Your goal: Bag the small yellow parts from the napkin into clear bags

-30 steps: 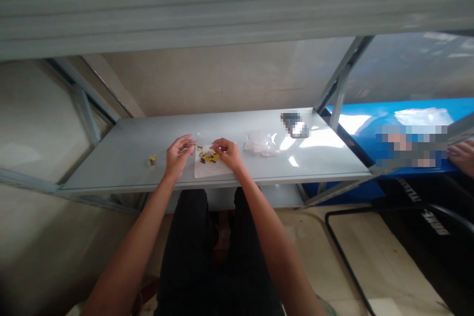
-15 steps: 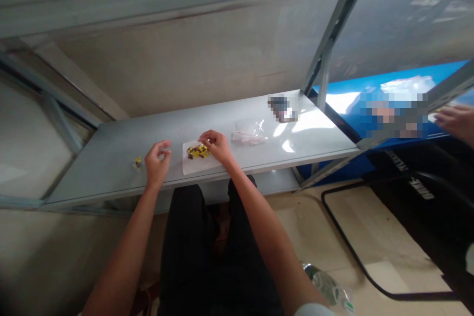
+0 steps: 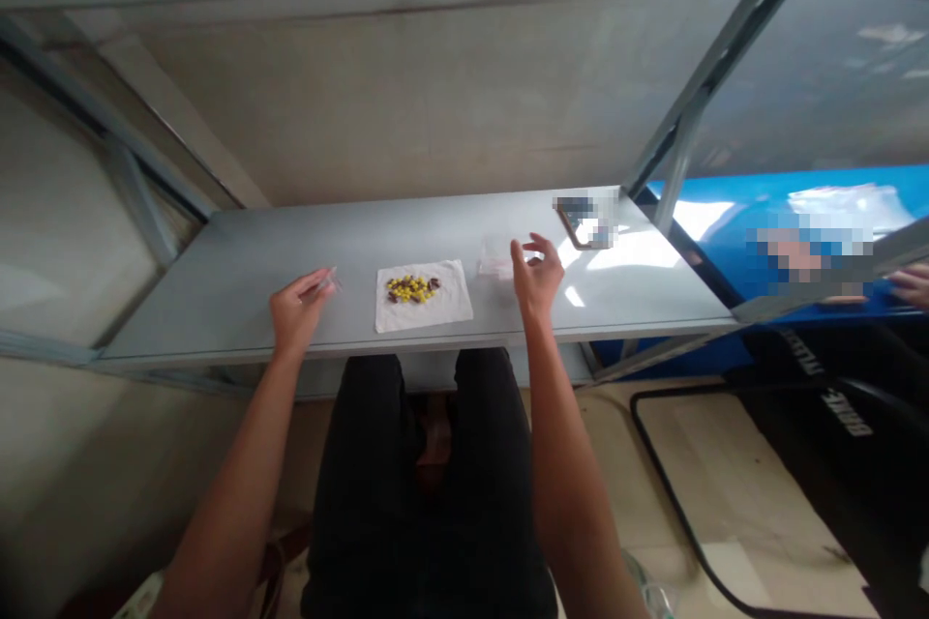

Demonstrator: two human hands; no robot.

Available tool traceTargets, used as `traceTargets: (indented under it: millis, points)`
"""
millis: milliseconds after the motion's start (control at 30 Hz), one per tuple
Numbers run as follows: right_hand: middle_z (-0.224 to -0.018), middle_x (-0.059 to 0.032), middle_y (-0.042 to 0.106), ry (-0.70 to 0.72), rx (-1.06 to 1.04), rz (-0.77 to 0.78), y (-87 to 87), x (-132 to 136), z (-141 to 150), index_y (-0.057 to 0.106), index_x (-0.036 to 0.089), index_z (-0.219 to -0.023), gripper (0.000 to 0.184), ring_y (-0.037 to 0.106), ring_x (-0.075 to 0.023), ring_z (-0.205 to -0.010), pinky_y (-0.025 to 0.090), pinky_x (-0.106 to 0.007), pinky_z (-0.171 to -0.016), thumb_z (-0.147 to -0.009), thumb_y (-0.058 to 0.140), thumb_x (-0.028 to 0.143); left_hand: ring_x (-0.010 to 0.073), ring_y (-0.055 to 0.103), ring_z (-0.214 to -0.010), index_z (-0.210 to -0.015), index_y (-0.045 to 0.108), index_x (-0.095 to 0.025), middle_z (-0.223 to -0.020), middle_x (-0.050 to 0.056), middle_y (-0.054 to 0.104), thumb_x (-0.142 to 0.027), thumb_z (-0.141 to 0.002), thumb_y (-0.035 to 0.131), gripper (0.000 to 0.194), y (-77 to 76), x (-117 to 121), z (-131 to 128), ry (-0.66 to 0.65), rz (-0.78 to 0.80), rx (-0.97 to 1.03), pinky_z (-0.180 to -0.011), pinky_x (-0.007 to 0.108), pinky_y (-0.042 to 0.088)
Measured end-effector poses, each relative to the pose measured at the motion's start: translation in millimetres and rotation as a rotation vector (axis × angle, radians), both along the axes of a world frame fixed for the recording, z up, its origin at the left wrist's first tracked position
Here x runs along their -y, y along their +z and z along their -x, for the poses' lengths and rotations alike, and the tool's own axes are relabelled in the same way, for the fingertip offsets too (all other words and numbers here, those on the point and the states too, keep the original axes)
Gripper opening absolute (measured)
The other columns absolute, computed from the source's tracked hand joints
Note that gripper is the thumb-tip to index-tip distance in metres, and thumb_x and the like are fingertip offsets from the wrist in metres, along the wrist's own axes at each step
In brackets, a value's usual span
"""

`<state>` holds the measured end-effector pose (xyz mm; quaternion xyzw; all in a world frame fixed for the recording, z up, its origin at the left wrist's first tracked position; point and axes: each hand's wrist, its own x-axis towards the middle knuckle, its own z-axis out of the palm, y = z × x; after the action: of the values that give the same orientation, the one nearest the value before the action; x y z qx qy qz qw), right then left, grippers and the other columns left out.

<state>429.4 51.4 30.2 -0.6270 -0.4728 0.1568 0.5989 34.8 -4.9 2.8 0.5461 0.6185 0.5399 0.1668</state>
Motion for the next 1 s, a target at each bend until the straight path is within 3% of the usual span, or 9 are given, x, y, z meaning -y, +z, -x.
traceTargets:
  millis: [67, 133, 300, 367, 467, 600, 700, 867, 1000]
  points:
    - [-0.105, -0.0163, 0.068, -0.152, 0.168, -0.076, 5.0, 5, 1, 0.066, 0.009, -0.124, 0.046, 0.057, -0.0182, -0.077, 0.046, -0.033, -0.066, -0.085, 0.068, 0.034, 0.0279, 0.072, -0.110, -0.116, 0.076, -0.016, -0.119, 0.013, 0.076, -0.038, -0.082, 0.076, 0.041, -1.9, 1, 2, -0.029, -0.063, 0.116, -0.105, 0.046, 0.054]
    - [-0.103, -0.0157, 0.069, -0.121, 0.215, -0.132, 12.2, 15, 21, 0.069, 0.011, -0.120, 0.037, 0.057, -0.0184, -0.075, 0.045, -0.032, -0.065, -0.090, 0.062, 0.031, 0.0285, 0.072, -0.110, -0.115, 0.076, -0.017, -0.119, 0.014, 0.076, -0.041, -0.081, 0.078, 0.042, -2.5, 1, 3, -0.047, -0.102, 0.187, -0.105, 0.047, 0.053]
    - [-0.070, -0.0050, 0.069, 0.643, 0.200, 0.002, 23.1, 45, 139, 0.073, 0.018, -0.084, 0.034, 0.060, -0.0166, -0.063, 0.043, -0.028, -0.062, -0.098, 0.054, 0.042, 0.0297, 0.069, -0.117, -0.113, 0.078, -0.020, -0.120, 0.013, 0.075, -0.042, -0.078, 0.082, 0.041, 7.4, 10, 2, -0.146, -0.123, 0.247, -0.107, 0.046, 0.052]
    - [-0.072, -0.0042, 0.071, 0.806, 0.192, 0.044, 19.0, 50, 186, 0.073, 0.019, -0.083, 0.032, 0.062, -0.0158, -0.064, 0.044, -0.027, -0.063, -0.096, 0.058, 0.044, 0.0300, 0.066, -0.121, -0.113, 0.078, -0.021, -0.122, 0.013, 0.075, -0.042, -0.079, 0.082, 0.041, 13.0, 14, 1, -0.226, -0.095, 0.251, -0.109, 0.047, 0.050]
    - [-0.073, -0.0037, 0.073, 0.889, 0.120, 0.091, 5.5, 47, 229, 0.072, 0.019, -0.078, 0.026, 0.065, -0.0157, -0.067, 0.045, -0.025, -0.064, -0.092, 0.062, 0.038, 0.0299, 0.066, -0.121, -0.109, 0.080, -0.023, -0.119, 0.011, 0.076, -0.044, -0.079, 0.081, 0.036, 17.9, 18, 2, -0.322, -0.042, 0.232, -0.112, 0.049, 0.048]
    - [-0.066, -0.0020, 0.069, 0.916, -0.072, 0.165, -12.5, 41, 238, 0.068, 0.018, -0.077, 0.024, 0.057, -0.0124, -0.053, 0.043, -0.023, -0.053, -0.089, 0.060, 0.037, 0.0287, 0.065, -0.122, -0.108, 0.080, -0.026, -0.119, 0.009, 0.075, -0.042, -0.081, 0.080, 0.031, 18.8, 17, 5, -0.350, -0.048, 0.152, -0.114, 0.048, 0.044]
    - [-0.062, -0.0010, 0.066, 0.945, -0.164, 0.202, -18.5, 43, 236, 0.066, 0.018, -0.078, 0.030, 0.047, -0.0096, -0.042, 0.038, -0.022, -0.045, -0.088, 0.060, 0.045, 0.0265, 0.066, -0.113, -0.101, 0.082, -0.025, -0.108, 0.008, 0.076, -0.041, -0.085, 0.076, 0.023, 18.1, 17, 7, -0.272, -0.116, 0.096, -0.109, 0.045, 0.047]
    - [-0.064, -0.0018, 0.067, 0.954, -0.020, 0.115, -19.4, 55, 238, 0.066, 0.019, -0.076, 0.032, 0.054, -0.0112, -0.049, 0.043, -0.023, -0.052, -0.089, 0.062, 0.048, 0.0210, 0.066, -0.079, -0.084, 0.080, -0.021, -0.083, 0.005, 0.075, -0.046, -0.082, 0.076, 0.025, 15.6, 19, 7, -0.214, -0.058, 0.111, -0.077, 0.033, 0.054]
    - [-0.062, -0.0009, 0.065, 0.947, 0.027, 0.095, -18.4, 59, 240, 0.067, 0.019, -0.076, 0.030, 0.057, -0.0130, -0.054, 0.042, -0.023, -0.056, -0.088, 0.064, 0.046, 0.0192, 0.064, -0.069, -0.077, 0.078, -0.020, -0.073, 0.003, 0.074, -0.048, -0.083, 0.073, 0.028, 15.7, 19, 6, -0.253, 0.003, 0.047, -0.066, 0.030, 0.050]
